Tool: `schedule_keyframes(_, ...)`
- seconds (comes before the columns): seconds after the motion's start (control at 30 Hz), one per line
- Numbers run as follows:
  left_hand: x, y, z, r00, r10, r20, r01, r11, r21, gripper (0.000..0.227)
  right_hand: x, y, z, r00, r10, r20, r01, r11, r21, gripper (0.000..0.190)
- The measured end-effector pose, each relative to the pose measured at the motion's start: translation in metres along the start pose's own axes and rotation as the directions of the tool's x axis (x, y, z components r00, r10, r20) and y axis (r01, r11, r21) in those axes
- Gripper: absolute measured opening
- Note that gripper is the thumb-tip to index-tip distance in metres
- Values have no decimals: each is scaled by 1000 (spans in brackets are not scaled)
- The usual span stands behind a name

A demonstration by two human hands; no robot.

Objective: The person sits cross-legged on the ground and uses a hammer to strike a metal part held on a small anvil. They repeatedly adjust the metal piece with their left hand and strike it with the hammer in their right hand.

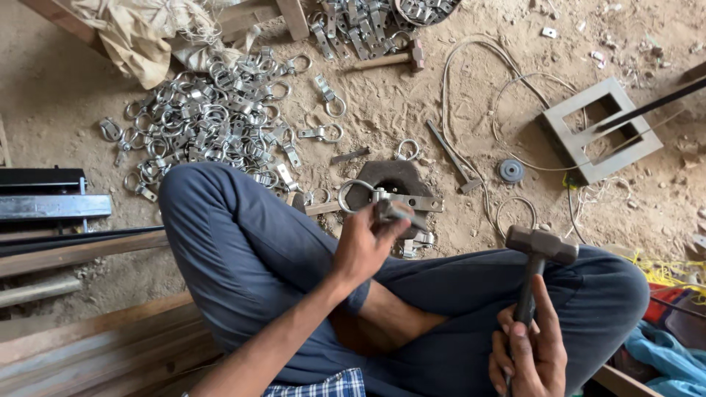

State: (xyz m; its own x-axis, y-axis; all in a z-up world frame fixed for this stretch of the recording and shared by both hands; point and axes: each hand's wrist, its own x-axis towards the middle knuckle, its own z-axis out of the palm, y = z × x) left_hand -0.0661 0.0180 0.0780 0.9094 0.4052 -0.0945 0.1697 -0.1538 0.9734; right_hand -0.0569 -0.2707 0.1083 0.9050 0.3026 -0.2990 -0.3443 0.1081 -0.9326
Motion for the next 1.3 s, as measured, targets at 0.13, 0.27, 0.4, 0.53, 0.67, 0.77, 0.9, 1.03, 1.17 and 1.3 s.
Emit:
schedule_keyframes(0.13,21,-6,9,997,25,-73,-23,1000,20,17,1,4,-4,999,-24,33,22,999,46,69)
schedule_keyframes(0.27,28,-5,8,999,38,6,-39,990,134,22,1,6,-5,1000,15,-8,-14,999,40,68)
schedule_keyframes(0.4,29,-6,10,994,104,31,-107,987,121,25,4,6,-7,999,40,-4,-40,998,57,70)
schedule_keyframes(0.53,29,-7,11,998,-42,50,32,981,191,25,4,5,-7,999,47,4,-47,996,74,70)
schedule_keyframes(0.67,30,-13,16,986,168,22,-169,970,175,24,4,2,-3,997,-41,63,35,995,92,75)
schedule_keyframes(0.77,34,-20,21,982,179,60,-188,956,225,27,7,1,0,991,-99,90,94,994,63,78)
schedule_keyframes(0.9,41,-32,32,974,190,122,-211,957,197,28,6,-4,-1,998,52,-24,-51,997,50,63)
schedule_keyframes(1.03,42,-47,33,948,288,140,-315,913,260,28,-2,-11,15,997,-21,-73,8,986,-168,65)
schedule_keyframes(1.17,42,-58,38,932,329,151,-359,895,264,32,-15,-15,53,956,-289,46,293,944,-151,65)
schedule_keyframes(1.3,43,-54,44,944,292,154,-327,896,300,31,-5,-30,69,998,60,5,-59,996,-64,51)
